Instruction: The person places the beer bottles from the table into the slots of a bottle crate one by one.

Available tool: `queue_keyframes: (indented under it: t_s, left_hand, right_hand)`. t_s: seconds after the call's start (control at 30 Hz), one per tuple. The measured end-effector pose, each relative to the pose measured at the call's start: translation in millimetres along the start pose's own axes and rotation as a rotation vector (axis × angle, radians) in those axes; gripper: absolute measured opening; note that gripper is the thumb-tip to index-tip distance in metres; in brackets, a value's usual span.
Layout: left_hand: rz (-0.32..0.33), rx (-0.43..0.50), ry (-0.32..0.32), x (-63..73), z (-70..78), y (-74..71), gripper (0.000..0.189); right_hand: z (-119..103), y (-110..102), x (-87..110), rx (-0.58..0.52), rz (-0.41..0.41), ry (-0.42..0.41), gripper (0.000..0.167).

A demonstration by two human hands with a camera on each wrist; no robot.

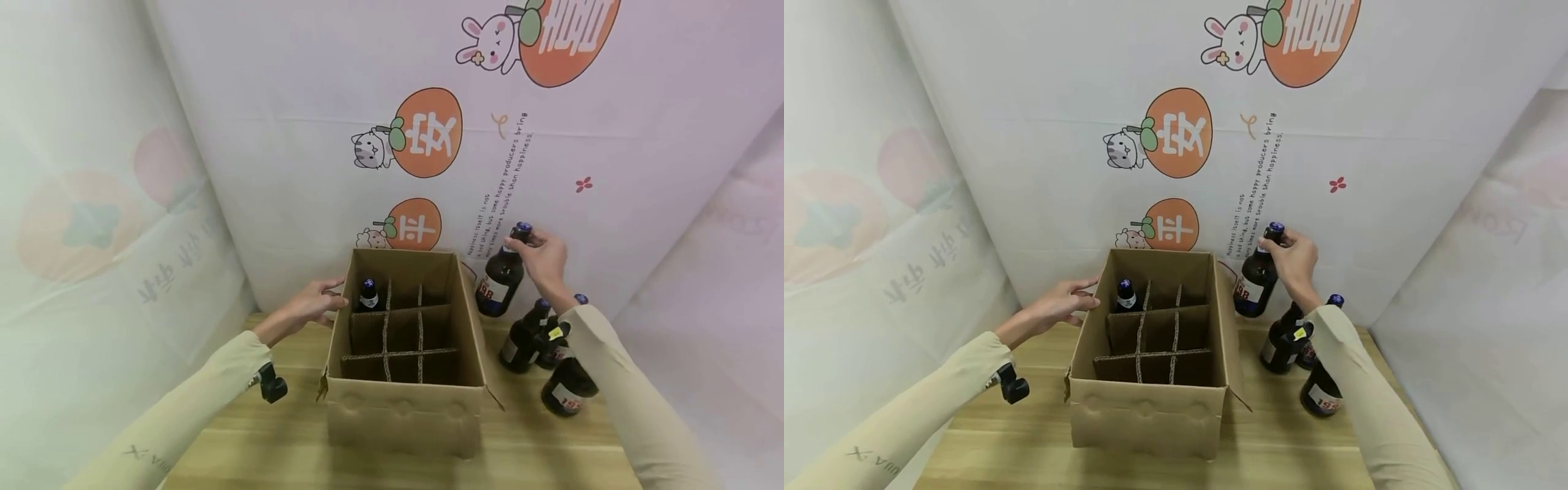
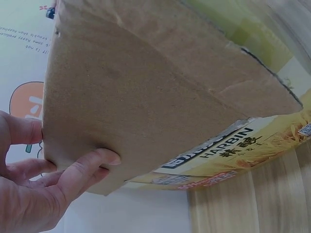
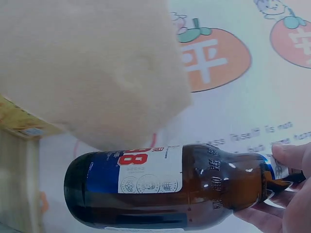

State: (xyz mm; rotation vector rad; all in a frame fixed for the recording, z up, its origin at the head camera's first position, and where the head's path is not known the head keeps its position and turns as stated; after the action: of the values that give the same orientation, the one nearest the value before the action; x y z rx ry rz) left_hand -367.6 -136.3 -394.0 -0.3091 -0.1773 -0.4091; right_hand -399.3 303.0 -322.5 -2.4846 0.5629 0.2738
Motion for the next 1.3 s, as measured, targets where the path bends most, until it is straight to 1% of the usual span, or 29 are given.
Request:
queue_keyframes:
  t_s: [0.07,0.17,0.33,0.47,0.6,0.8,1.0,1.13,1.3]
  left_hand:
    - [0.006,-0.001,-0.004,0.5,0.6,-0.3,0.073]
    - [0.002,-0.004,0.002,1.6,2.2,-1.1,0.073]
    - [0.0,-0.01,-0.002,1.1,1.6,-0.6,0.073]
    - [0.001,-0.017,0.001,-1.9,1.0,1.0,0.073]
    - [-0.002,-0.023,0.011,-3.4,0.7,2.3,0.074]
    - [-0.007,-0.044,0.019,-0.9,1.4,1.2,0.073]
    - [-0.013,-0.023,-0.004,-0.3,0.6,1.0,0.073]
    - [-0.009,-0.018,-0.019,-0.1,1.0,0.8,0.073]
    - [-0.008,-0.011,-0.021,-1.2,0.5,-0.3,0.073]
  right_hand:
    - [-8,-7,-4.1,-0.022,0.005,-0.004,0.047]
    - [-16,-17,-10.4,-0.068,-0.008,-0.005,0.046]
    - [-25,-31,-18.1,-0.104,-0.076,0.017,0.052]
    - [-35,-40,-20.3,-0.115,-0.104,0.009,0.056]
    - [-39,-45,-18.3,-0.125,-0.104,-0.008,0.055]
    - [-49,-50,-13.1,-0.156,-0.06,-0.043,0.052]
    - [-72,-54,-1.6,-0.166,-0.014,-0.099,0.05]
    - [-90,-49,2.8,-0.234,-0.03,-0.129,0.049]
    - [-110,-36,5.4,-0.313,-0.071,-0.136,0.048]
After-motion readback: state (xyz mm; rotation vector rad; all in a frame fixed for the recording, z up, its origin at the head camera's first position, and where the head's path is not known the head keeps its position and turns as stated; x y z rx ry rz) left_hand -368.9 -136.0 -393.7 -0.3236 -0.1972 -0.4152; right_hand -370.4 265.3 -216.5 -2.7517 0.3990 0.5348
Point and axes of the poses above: each hand's wrist, its own x-axis away from the middle knuckle, its own y-axis out of the palm, z = x × y, the point moved 7 cm from there along -x, towards the middle knuckle, and after that the axes turned 1 degree about x, right-handed, at the moved point
